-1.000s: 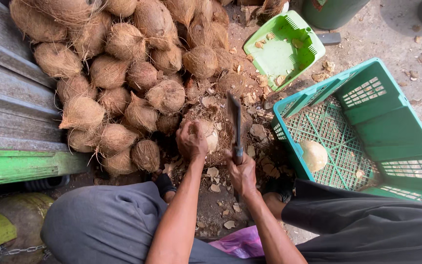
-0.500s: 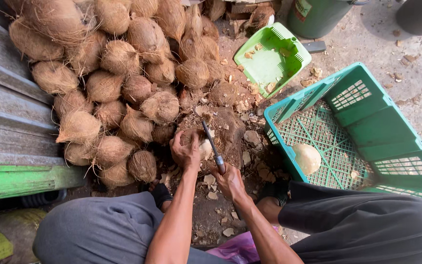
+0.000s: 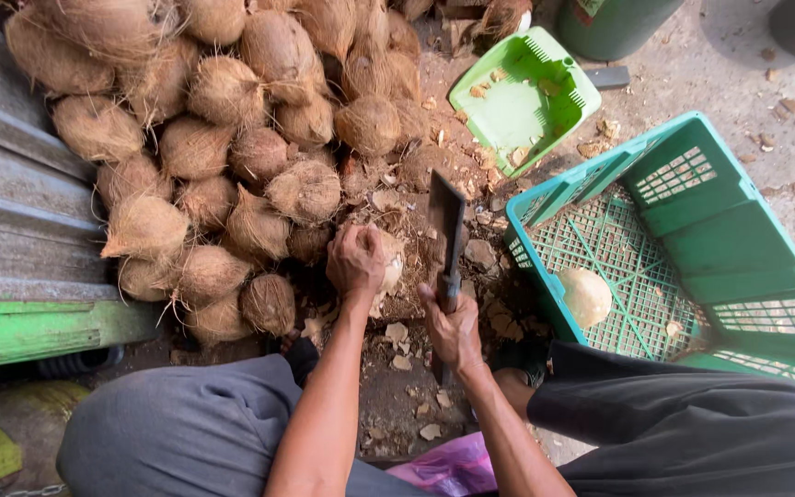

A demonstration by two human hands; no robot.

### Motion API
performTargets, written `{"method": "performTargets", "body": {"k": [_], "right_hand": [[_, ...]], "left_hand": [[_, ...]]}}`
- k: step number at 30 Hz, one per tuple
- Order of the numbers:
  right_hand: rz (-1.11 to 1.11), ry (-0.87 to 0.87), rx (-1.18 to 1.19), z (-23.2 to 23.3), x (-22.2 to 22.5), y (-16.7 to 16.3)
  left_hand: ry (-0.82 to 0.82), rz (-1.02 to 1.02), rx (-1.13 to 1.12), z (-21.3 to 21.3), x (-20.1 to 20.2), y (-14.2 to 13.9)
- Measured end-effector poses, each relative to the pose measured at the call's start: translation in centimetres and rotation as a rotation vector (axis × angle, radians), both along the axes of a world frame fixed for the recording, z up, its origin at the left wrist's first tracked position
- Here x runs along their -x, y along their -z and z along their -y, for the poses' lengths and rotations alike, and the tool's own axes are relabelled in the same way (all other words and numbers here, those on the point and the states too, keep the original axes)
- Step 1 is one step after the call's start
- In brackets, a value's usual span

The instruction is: The person sits on the ground beside a large pile of husked coconuts, holds a coconut in one hand and chops away the outer husk with a machete. Husked coconuts are placed into a green plastic crate while husk pieces fall to the ground.

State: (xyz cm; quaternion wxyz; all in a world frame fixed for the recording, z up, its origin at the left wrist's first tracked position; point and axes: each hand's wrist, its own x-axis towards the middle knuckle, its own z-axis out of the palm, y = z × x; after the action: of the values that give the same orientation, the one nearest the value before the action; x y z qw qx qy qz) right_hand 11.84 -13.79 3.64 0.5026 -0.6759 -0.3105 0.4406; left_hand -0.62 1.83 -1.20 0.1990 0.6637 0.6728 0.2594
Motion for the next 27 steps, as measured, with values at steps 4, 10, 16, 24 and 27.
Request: {"method": "performTargets", "body": {"k": [4, 10, 16, 24, 27], "right_hand": [[0.047, -0.230, 0.479, -0.4, -0.1, 0.6], [-0.175, 0.013, 0.027, 0.2, 0.4, -0.5], [0.112, -0.233, 0.509, -0.5, 1.3, -0.3], [0.179, -0.110, 0.086, -0.2, 0.7, 2.4], [0.207, -0.436, 0.506, -0.7, -0.5, 2.9]], "left_hand": [[0.006, 0.014, 0.047, 0.1, -0.1, 0.1], [-0.063, 0.003, 0.090, 0.6, -0.2, 0.7], [-0.135, 0.021, 0.065, 0.6, -0.8, 0.3], [-0.065, 0.005, 0.071, 1.0, -0.5, -1.0], [-0.068, 0.046, 0.065, 0.9, -0.6, -1.3]]}}
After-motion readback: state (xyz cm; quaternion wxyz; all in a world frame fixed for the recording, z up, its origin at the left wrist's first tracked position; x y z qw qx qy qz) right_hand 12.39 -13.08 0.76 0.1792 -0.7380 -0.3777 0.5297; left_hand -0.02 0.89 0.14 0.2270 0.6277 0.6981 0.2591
